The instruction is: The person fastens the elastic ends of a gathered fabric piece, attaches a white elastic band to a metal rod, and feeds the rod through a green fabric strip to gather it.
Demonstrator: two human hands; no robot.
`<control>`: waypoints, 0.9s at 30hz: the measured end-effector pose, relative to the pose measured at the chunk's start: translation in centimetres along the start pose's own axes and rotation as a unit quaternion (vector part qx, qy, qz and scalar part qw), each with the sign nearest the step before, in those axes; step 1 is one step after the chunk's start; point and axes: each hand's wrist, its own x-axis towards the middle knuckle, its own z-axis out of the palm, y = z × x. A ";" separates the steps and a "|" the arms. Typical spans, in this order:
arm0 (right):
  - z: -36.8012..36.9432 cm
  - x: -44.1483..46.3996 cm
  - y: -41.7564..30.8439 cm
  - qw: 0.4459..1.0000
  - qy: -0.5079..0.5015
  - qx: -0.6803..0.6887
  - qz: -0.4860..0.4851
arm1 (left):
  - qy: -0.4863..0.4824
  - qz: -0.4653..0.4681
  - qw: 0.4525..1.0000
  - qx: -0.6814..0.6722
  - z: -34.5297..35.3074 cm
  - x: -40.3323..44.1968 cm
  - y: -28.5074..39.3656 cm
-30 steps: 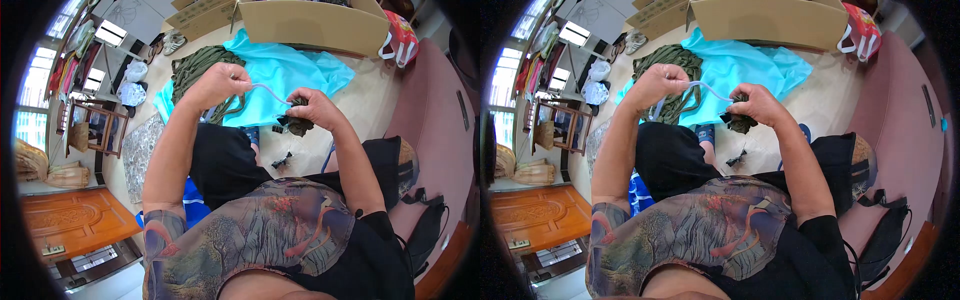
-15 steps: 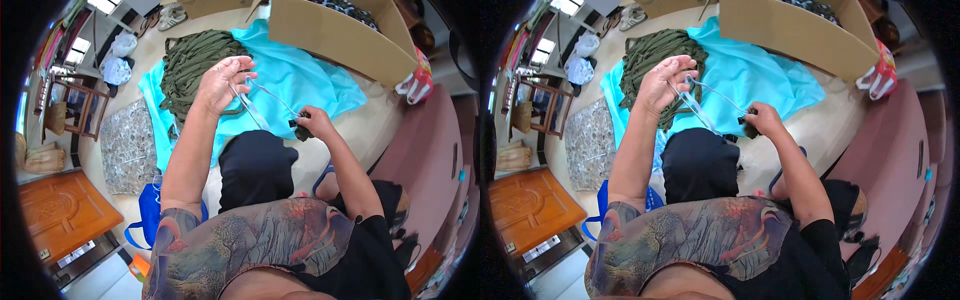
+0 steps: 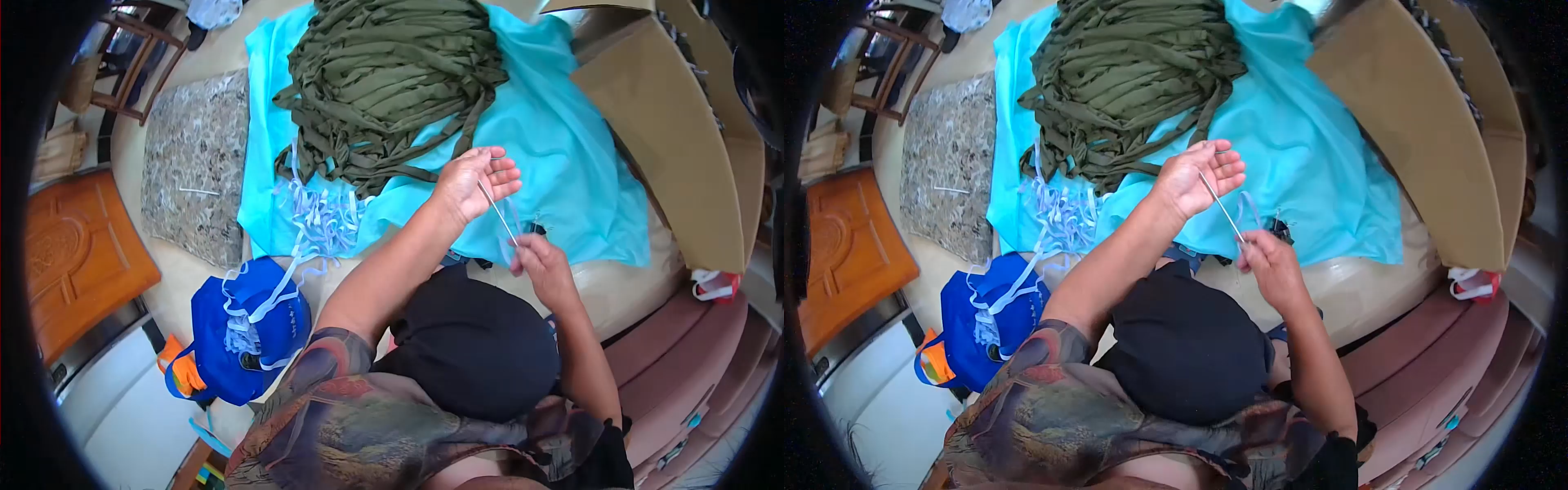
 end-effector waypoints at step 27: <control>-3.3 -2.4 3.2 0.988 0.121 -0.037 0.092 | 0.250 0.218 0.897 0.293 -1.6 17.2 10.5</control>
